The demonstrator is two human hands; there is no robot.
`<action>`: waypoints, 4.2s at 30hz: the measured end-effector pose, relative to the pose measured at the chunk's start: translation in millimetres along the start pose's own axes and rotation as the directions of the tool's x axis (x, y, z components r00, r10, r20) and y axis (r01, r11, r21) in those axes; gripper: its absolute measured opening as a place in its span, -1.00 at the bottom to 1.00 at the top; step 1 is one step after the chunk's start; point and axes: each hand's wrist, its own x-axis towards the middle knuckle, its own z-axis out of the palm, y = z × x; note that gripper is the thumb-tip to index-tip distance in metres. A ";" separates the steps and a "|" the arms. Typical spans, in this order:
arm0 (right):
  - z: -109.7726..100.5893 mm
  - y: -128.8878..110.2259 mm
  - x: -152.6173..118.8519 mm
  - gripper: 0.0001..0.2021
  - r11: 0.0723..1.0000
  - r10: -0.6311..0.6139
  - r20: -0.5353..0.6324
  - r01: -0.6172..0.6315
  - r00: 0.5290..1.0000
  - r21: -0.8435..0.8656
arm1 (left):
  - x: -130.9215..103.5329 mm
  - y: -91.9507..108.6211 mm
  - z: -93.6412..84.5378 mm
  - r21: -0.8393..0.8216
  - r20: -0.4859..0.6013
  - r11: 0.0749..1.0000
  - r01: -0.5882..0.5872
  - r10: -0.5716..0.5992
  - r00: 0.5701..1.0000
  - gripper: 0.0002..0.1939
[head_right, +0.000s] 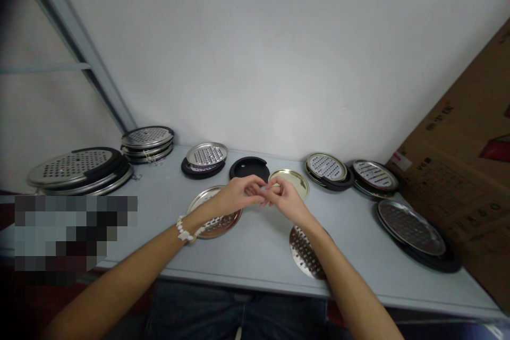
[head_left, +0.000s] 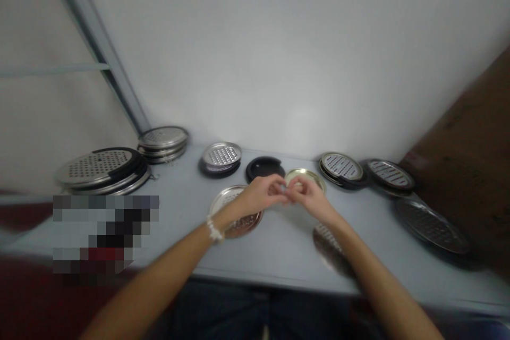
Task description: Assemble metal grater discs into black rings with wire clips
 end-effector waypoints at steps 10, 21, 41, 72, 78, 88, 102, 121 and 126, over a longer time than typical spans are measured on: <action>-5.5 -5.7 -1.9 -0.64 1.000 0.006 0.078 -0.008 0.997 0.016 | -3.9 14.8 -5.7 0.317 0.085 0.943 -0.105 0.082 0.993 -0.77; -6.6 -1.1 0.9 -0.66 1.000 0.004 0.093 -0.007 0.996 0.028 | -7.4 1.8 3.4 0.706 0.137 0.684 -0.181 0.119 0.983 -0.79; -2.0 -4.8 1.4 -0.86 0.999 0.018 -0.020 -0.017 1.000 0.043 | -7.0 7.0 1.0 0.707 0.196 0.647 -0.286 0.210 0.958 -0.75; -0.4 -4.7 0.0 -0.64 1.000 0.012 -0.093 -0.011 0.996 0.011 | -5.7 10.8 -4.4 0.669 0.081 0.717 -0.196 0.192 0.978 -0.75; -16.2 -11.9 2.7 -0.67 0.995 -0.019 -0.076 0.011 0.997 -0.099 | -5.1 10.1 -3.9 0.712 0.093 0.691 -0.126 0.085 0.992 -0.78; -57.4 -47.1 -122.1 -0.75 0.688 0.174 0.120 -0.033 0.977 -0.725 | -12.3 -27.4 -8.1 0.776 0.201 0.586 -0.232 0.118 0.972 -0.78; -53.5 -0.6 -136.6 -0.63 0.562 0.073 0.060 0.008 0.995 -0.827 | -9.4 -28.2 -7.9 0.729 0.176 0.648 -0.221 0.135 0.975 -0.79; -59.6 -8.0 -131.8 -0.83 0.645 0.089 0.107 0.025 0.990 -0.764 | -7.5 -27.5 -8.8 0.705 0.183 0.677 -0.212 0.116 0.976 -0.73; -59.4 -9.5 -134.4 -0.75 0.638 0.096 0.131 0.041 0.987 -0.769 | -8.7 -23.1 -8.8 0.718 0.192 0.663 -0.212 0.104 0.976 -0.74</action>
